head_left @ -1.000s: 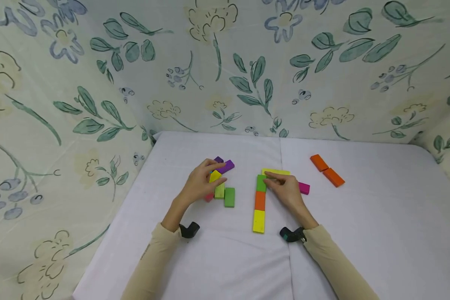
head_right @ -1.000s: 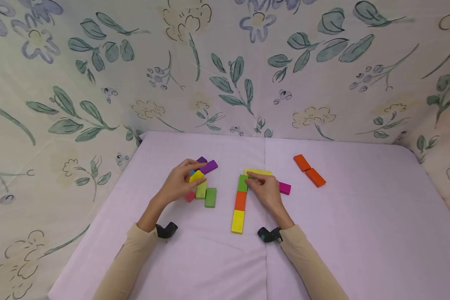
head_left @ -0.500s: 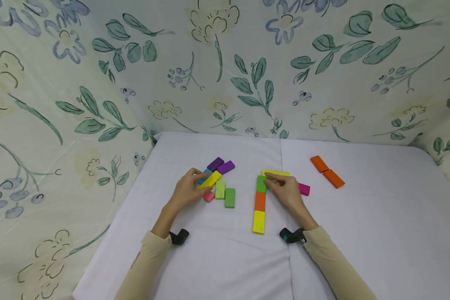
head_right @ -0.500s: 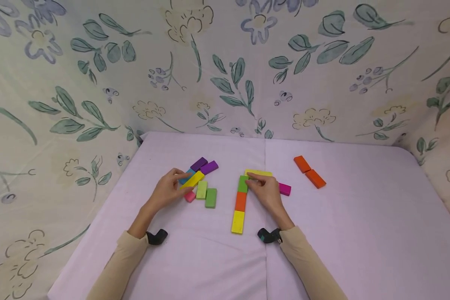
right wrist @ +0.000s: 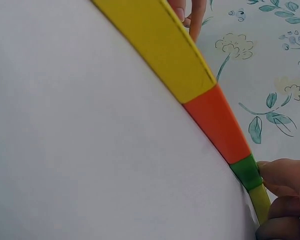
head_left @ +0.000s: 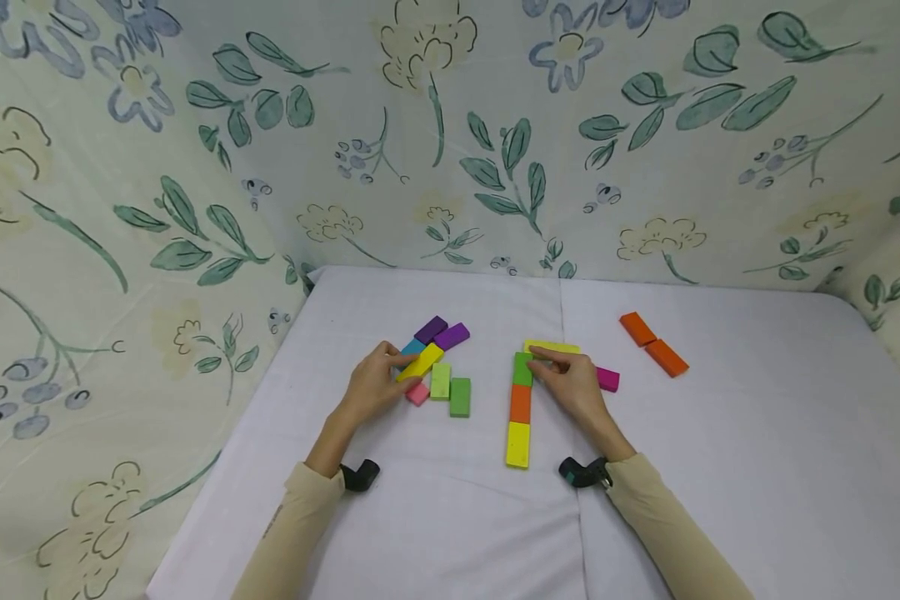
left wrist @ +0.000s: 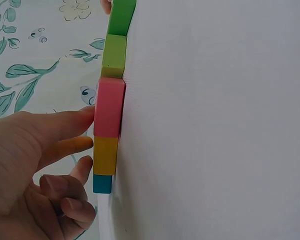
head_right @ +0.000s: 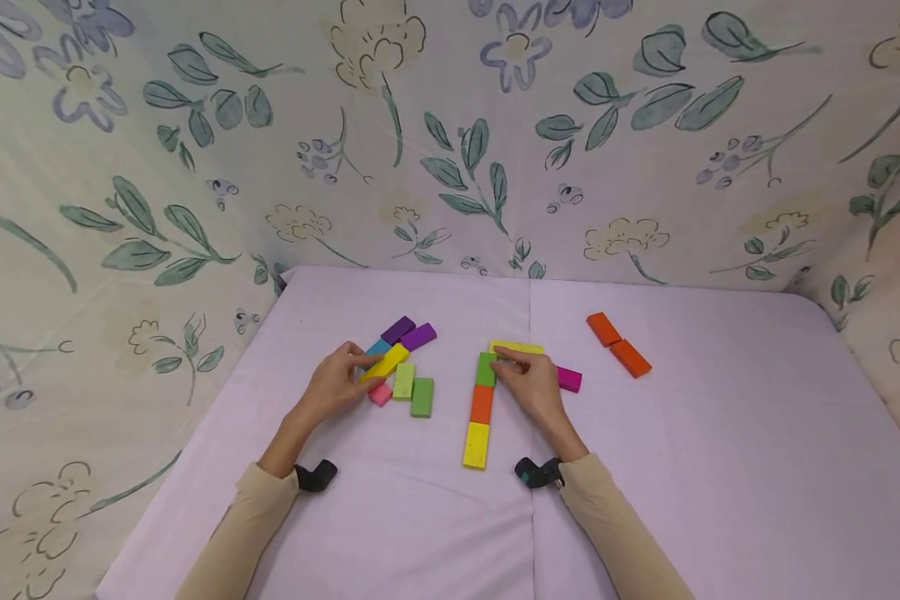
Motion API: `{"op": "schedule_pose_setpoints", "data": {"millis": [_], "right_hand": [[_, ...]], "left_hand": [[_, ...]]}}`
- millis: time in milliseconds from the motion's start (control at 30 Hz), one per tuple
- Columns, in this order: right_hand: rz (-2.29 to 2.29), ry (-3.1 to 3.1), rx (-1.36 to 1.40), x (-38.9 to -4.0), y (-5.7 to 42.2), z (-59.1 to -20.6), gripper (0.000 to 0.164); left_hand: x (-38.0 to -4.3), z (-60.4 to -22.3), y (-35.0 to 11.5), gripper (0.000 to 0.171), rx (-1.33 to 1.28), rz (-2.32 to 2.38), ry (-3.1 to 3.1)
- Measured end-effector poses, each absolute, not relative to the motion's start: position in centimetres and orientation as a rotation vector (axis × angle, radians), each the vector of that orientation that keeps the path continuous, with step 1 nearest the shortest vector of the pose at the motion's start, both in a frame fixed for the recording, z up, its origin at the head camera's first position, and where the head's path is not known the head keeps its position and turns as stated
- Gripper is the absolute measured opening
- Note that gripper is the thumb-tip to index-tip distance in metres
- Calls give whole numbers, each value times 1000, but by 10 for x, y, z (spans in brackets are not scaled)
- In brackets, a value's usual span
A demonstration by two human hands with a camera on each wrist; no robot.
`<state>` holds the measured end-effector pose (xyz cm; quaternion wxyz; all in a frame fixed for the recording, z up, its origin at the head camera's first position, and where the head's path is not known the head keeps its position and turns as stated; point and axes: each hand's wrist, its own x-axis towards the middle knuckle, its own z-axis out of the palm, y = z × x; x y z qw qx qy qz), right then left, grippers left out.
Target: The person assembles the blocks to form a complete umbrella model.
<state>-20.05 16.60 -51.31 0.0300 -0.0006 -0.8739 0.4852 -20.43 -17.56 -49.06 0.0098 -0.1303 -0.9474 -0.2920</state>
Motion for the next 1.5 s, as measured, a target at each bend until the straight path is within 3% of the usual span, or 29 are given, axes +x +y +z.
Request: {"op": "schedule_pose_setpoints", "data": {"millis": [333, 900, 1167, 1500], "right_hand": [[1533, -2678, -7, -202, 168, -514, 34], [1577, -2678, -18, -198, 169, -514, 34], [1571, -2664, 12, -198, 168, -515, 32], [1557, -2657, -6, -200, 168, -517, 32]], "left_hand": [[-211, -484, -166, 52, -372, -854, -2969], [-211, -477, -164, 36, -425, -672, -2949], [-209, -479, -165, 40, -421, -618, -3018], [-212, -485, -173, 40, -403, -818, -2943]]}}
